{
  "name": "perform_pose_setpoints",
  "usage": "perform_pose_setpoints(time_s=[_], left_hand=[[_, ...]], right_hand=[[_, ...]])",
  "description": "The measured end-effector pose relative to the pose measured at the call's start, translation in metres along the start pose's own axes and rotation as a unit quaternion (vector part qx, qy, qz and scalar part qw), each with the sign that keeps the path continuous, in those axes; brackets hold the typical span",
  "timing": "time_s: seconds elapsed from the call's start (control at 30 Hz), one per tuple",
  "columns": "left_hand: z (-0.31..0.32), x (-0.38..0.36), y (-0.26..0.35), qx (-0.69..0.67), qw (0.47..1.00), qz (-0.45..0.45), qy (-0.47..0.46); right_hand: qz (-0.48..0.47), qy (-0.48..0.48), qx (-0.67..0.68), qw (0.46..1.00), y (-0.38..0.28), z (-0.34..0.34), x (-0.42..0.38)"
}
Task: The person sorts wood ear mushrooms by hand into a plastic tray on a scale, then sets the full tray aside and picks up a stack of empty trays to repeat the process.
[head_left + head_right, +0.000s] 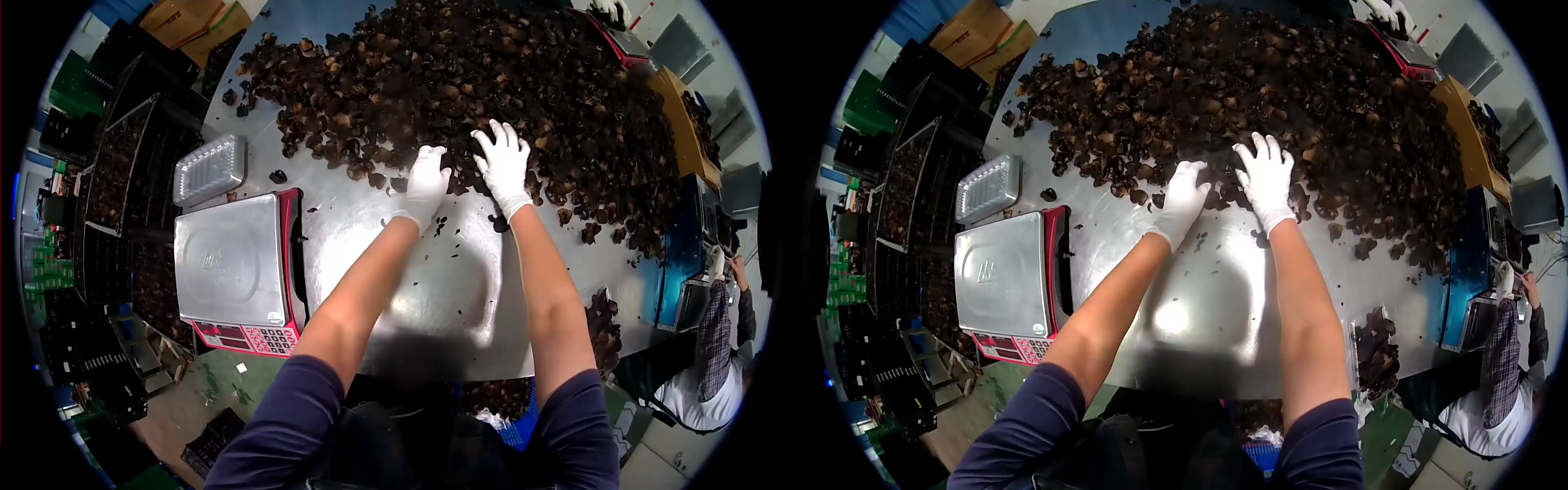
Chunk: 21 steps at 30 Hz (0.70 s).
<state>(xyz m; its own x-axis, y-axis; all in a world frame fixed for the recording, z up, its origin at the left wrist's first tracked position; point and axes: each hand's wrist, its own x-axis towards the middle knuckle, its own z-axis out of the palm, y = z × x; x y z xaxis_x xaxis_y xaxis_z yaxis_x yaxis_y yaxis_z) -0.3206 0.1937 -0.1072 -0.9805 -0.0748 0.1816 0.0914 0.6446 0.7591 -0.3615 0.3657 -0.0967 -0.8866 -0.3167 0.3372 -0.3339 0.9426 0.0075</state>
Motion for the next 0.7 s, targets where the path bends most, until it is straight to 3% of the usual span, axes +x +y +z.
perform_pose_setpoints(time_s=[0.1,0.17,0.27,0.3,0.33,0.43,0.5,0.53,0.57,0.6,0.67,0.7], left_hand=[[-0.035,-0.039,0.005,-0.077,0.997,0.025,0.018],[-0.058,-0.075,-0.013,-0.036,0.992,0.069,0.097],[-0.070,-0.131,-0.028,-0.005,0.998,0.012,0.055],[-0.061,-0.141,-0.021,0.093,0.995,0.029,0.037],[-0.052,-0.146,-0.017,0.188,0.981,0.046,0.020],[-0.037,-0.125,-0.007,0.150,0.986,0.058,0.042],[-0.033,-0.114,0.012,0.182,0.980,0.069,0.039],[-0.030,-0.116,0.028,0.186,0.937,0.032,-0.293],[-0.023,-0.116,0.042,0.168,0.788,-0.006,-0.592],[0.004,-0.183,0.037,0.174,0.940,0.115,-0.271],[0.044,-0.265,0.086,0.108,0.907,0.314,-0.258],[0.054,-0.298,0.092,0.106,0.907,0.318,-0.256]], right_hand=[[0.000,-0.015,0.027,1.000,0.013,0.000,0.002],[-0.002,-0.083,0.031,0.996,0.013,-0.013,0.002],[0.005,-0.135,0.058,0.989,0.008,-0.031,-0.007],[0.006,-0.136,0.057,0.989,0.006,-0.035,-0.009],[0.013,-0.163,0.061,0.985,0.004,-0.039,-0.010],[0.025,-0.189,0.080,0.978,0.006,-0.049,-0.011],[-0.002,-0.148,0.143,0.979,0.014,-0.053,-0.013],[-0.015,-0.108,0.174,0.979,0.018,-0.059,-0.017],[-0.003,-0.094,0.212,0.973,0.023,-0.064,-0.020],[0.016,-0.086,0.228,0.970,0.028,-0.068,-0.021],[0.056,-0.075,0.250,0.964,0.034,-0.081,-0.030],[0.068,-0.032,0.246,0.966,0.037,-0.083,-0.036]])
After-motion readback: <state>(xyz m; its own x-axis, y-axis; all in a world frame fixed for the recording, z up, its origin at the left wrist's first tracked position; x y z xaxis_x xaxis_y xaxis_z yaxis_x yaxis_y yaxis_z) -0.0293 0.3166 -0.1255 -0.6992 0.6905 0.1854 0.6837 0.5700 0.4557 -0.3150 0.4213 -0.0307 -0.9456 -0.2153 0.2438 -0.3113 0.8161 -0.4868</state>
